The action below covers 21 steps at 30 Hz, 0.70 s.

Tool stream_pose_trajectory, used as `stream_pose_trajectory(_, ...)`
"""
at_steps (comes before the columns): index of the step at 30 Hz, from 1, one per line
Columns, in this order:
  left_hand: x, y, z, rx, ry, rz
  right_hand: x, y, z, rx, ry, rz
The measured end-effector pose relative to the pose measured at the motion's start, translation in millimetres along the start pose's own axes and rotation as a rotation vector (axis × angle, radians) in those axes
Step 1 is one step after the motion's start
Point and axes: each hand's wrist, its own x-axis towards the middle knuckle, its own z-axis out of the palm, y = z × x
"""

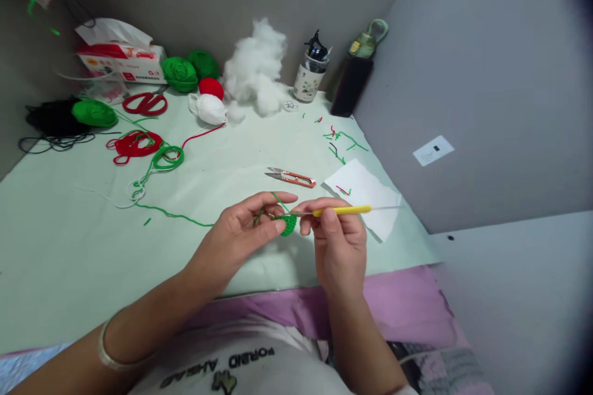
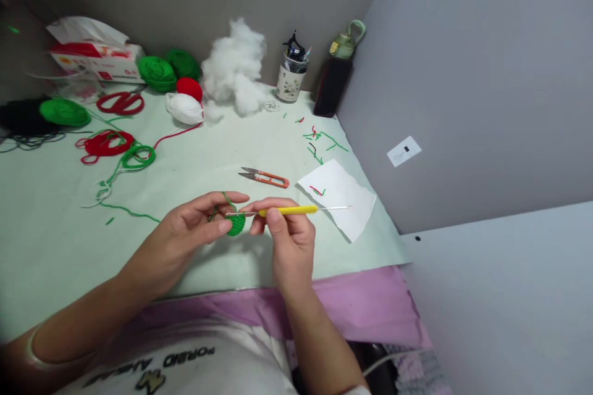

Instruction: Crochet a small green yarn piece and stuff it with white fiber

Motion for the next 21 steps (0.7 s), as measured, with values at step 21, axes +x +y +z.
stream_pose_trajectory(21, 8, 6, -5, -0.309, 0.007, -0.132, -9, -9, 2, -0.255, 0.083, -0.345)
